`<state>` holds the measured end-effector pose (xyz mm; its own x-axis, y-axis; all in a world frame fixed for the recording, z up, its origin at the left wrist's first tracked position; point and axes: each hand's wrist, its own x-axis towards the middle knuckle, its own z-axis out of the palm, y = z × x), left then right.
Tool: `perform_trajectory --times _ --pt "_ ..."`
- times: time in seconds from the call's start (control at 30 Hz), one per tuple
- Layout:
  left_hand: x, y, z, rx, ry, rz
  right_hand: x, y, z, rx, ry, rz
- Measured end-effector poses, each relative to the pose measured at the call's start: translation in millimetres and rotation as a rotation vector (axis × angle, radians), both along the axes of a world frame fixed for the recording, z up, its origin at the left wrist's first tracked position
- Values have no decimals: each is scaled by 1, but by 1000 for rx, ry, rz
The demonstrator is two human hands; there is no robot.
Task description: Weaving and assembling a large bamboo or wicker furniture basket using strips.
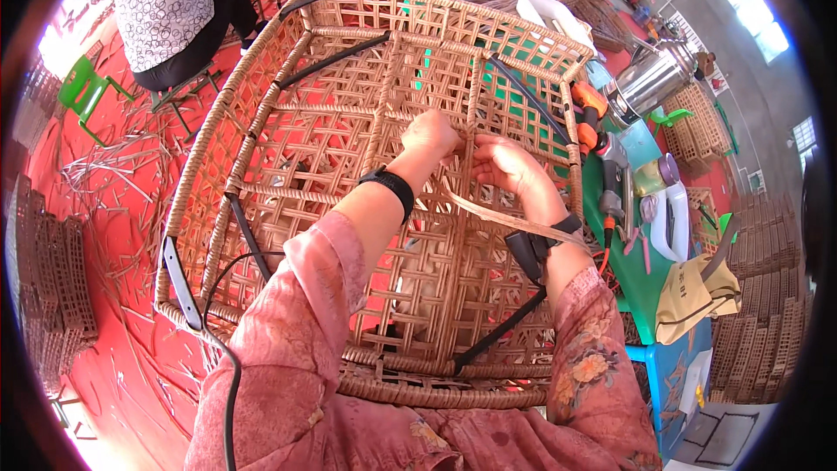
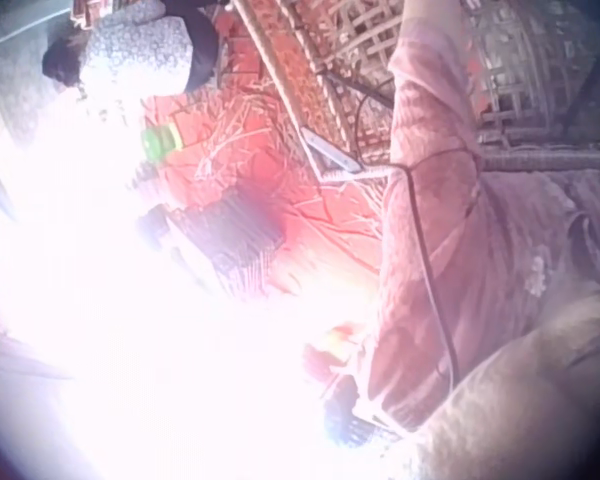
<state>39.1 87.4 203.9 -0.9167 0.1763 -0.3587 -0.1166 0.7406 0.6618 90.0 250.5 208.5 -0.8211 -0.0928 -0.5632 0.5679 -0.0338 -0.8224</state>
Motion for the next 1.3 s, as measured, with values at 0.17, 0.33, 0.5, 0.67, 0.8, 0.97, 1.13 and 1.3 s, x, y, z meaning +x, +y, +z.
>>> perform_trajectory --times 0.17,0.33,0.5,0.67,0.8,0.97,1.13,1.3 --pt "-5 3 -8 -18 -28 10 -2 -4 -8 138 60 48" --pt "-4 3 -21 12 5 -4 -3 -7 -5 301 108 22" --pt "-13 8 -34 101 82 -211 -11 -5 -4 546 161 142" --pt "-30 10 -47 302 58 -489 -15 3 5 1111 442 394" --pt "-28 10 -48 221 438 -649 -10 7 29 1311 444 518" --pt "-25 19 -34 291 -168 -229 -3 7 50 929 216 501" --pt "-23 17 -22 217 -102 -210 4 11 41 336 151 185" --pt "-16 15 -19 350 -121 -258 13 22 41 -249 248 113"
